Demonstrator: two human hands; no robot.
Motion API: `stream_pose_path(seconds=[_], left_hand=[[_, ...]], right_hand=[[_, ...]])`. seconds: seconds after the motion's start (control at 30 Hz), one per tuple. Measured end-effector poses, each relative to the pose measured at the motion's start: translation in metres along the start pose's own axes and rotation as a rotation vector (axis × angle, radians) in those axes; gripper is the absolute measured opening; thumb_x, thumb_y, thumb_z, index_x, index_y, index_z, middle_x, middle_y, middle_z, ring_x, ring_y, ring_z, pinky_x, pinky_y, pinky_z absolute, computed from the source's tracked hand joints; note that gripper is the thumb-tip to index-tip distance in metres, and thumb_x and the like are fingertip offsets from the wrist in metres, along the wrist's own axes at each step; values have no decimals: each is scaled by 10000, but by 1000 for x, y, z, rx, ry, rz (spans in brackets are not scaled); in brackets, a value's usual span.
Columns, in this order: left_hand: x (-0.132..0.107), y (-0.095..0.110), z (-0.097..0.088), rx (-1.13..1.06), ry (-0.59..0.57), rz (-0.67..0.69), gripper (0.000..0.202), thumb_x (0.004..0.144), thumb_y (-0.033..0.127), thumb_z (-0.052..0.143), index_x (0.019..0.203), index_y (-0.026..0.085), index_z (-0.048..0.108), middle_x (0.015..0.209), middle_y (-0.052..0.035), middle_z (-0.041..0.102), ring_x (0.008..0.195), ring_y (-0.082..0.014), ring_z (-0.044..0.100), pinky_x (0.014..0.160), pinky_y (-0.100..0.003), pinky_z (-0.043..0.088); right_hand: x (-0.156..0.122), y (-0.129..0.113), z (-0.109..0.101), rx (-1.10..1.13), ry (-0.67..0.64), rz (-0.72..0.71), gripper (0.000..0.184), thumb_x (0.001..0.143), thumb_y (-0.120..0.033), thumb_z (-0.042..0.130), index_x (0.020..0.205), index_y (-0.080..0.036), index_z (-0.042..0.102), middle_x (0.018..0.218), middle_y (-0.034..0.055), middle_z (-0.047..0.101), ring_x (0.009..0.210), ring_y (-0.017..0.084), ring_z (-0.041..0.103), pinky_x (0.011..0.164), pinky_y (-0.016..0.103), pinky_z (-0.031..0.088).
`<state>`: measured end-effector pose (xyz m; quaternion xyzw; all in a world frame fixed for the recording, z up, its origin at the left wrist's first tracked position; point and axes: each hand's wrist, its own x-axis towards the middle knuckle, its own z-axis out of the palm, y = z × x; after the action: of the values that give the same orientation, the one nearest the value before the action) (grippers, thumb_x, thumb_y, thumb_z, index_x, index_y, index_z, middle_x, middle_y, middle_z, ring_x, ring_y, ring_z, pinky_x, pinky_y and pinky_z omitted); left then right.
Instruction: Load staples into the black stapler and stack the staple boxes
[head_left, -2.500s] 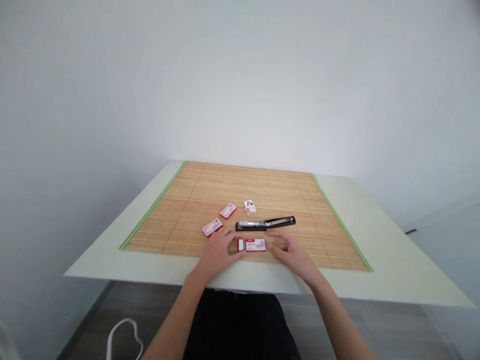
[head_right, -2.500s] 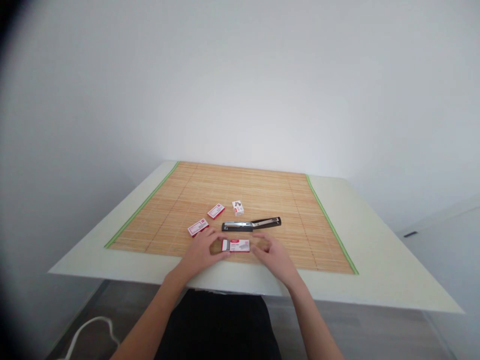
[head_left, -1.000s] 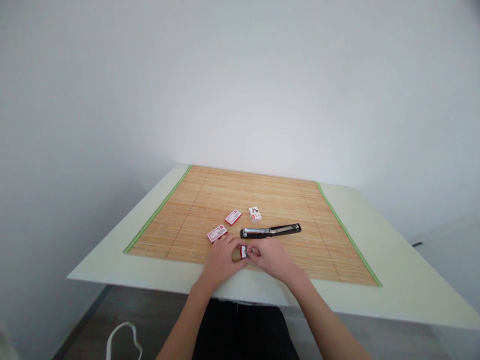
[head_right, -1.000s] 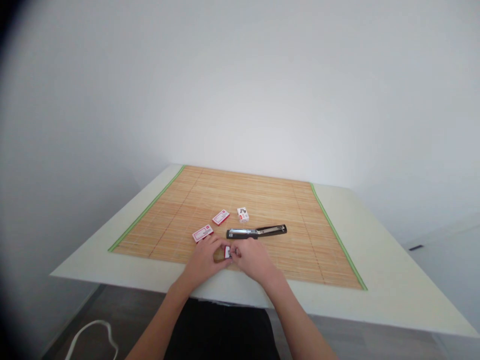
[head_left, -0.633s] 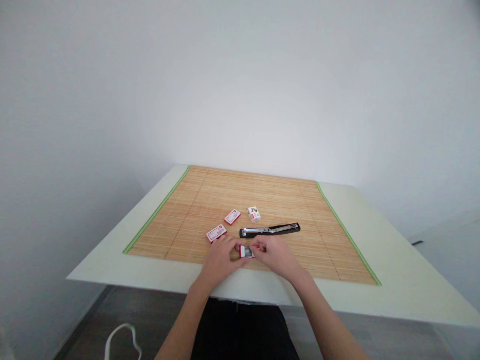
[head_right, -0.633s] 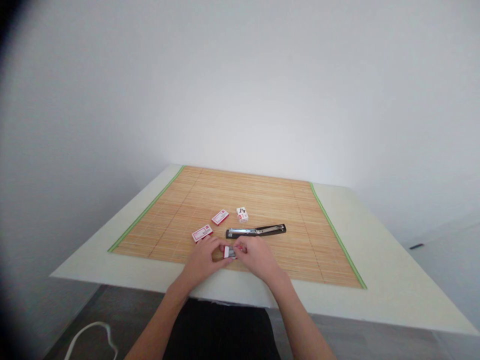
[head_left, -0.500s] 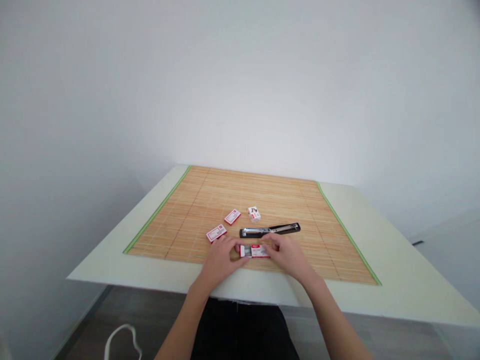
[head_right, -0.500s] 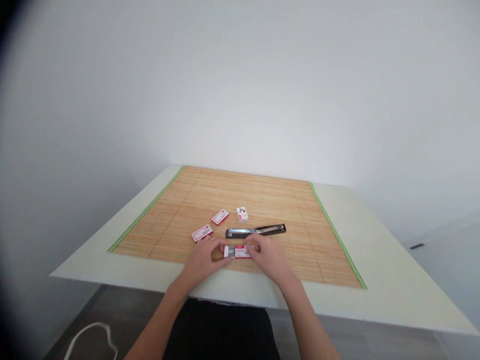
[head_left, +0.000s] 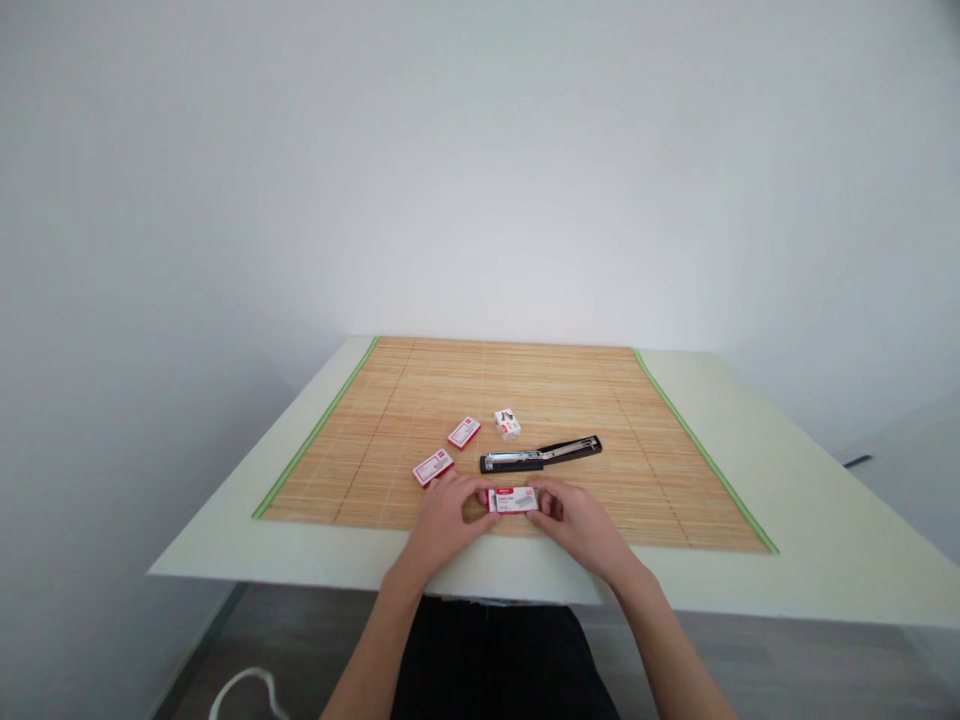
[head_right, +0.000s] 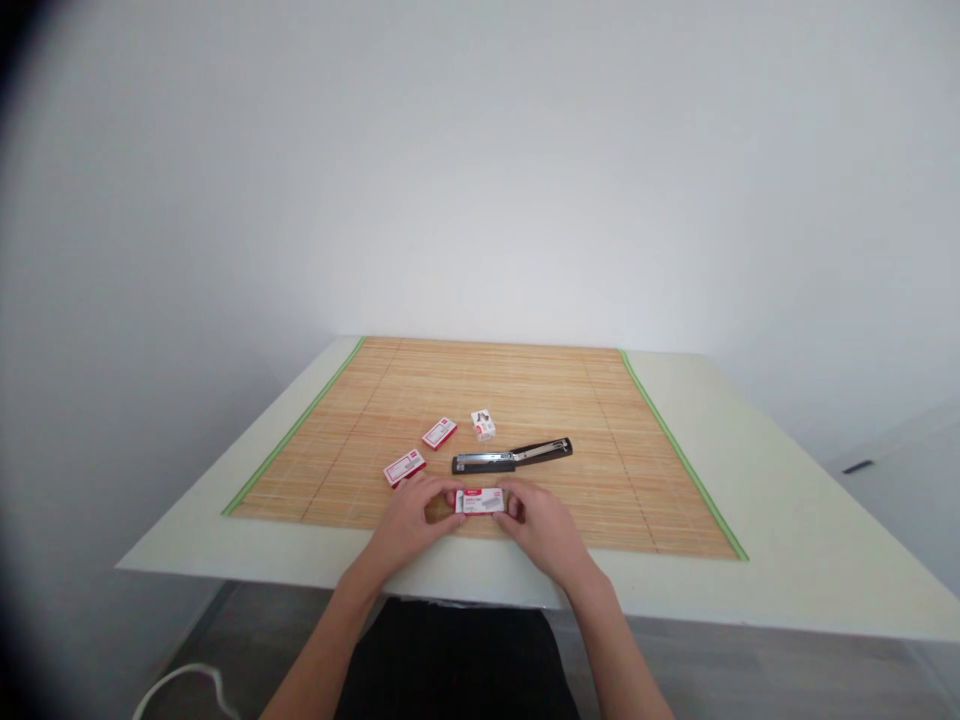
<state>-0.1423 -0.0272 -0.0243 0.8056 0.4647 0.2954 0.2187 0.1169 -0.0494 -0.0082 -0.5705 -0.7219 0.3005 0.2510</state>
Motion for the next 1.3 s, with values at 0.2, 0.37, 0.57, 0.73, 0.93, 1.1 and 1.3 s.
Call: stream_pose_path(seconds=[0.2,0.37,0.57,0.73,0.93,1.1,1.3], left_hand=[[0,-2,1,-10,-2,-4,389,849,404,782,1220,335,689,1060,-13,729,1012,-257,639,935,-431,474],[0,0,-2,-33,-15,-26,334,840,391,789,1160,336,710,1034,-2,737,1002,-248,646,928,-421,483],[-1,4,-4,-49,23,-39,269,834,361,768,1087,296,701,1002,-19,725,959,-251,648,890,-410,495],[-2,7,-4,-45,62,-32,240,806,288,758,1032,286,678,966,-6,708,915,-231,644,850,-383,493],[-2,6,-3,-83,99,-46,256,789,240,717,1035,267,649,955,-5,695,866,-210,628,800,-352,482],[-2,7,-5,-91,82,-29,294,794,253,703,1084,253,651,942,-1,684,792,-184,595,744,-314,465],[-1,3,-5,-120,47,-18,334,814,307,706,1142,248,675,924,3,671,785,-172,577,731,-289,455]], right_hand=[[-1,3,8,-14,69,-17,342,879,-347,694,1209,-258,710,745,-27,660,667,163,584,650,270,405],[-2,13,5,44,58,-6,354,870,-378,705,1195,-239,709,705,-36,603,629,156,552,617,269,393],[1,20,-6,85,4,-1,363,852,-388,711,1176,-225,717,683,-33,575,623,160,531,598,273,387],[2,26,-5,102,1,-18,350,847,-392,710,1154,-223,704,689,-45,559,616,148,519,585,268,380],[2,32,-1,174,25,-28,369,857,-416,695,1165,-214,685,714,-42,555,627,147,510,588,265,396],[-3,24,-2,163,48,-45,412,863,-420,680,1214,-204,677,712,-38,570,630,154,527,606,272,424],[-6,23,1,131,78,-65,431,865,-434,677,1229,-204,686,699,-32,576,627,156,538,608,270,443]])
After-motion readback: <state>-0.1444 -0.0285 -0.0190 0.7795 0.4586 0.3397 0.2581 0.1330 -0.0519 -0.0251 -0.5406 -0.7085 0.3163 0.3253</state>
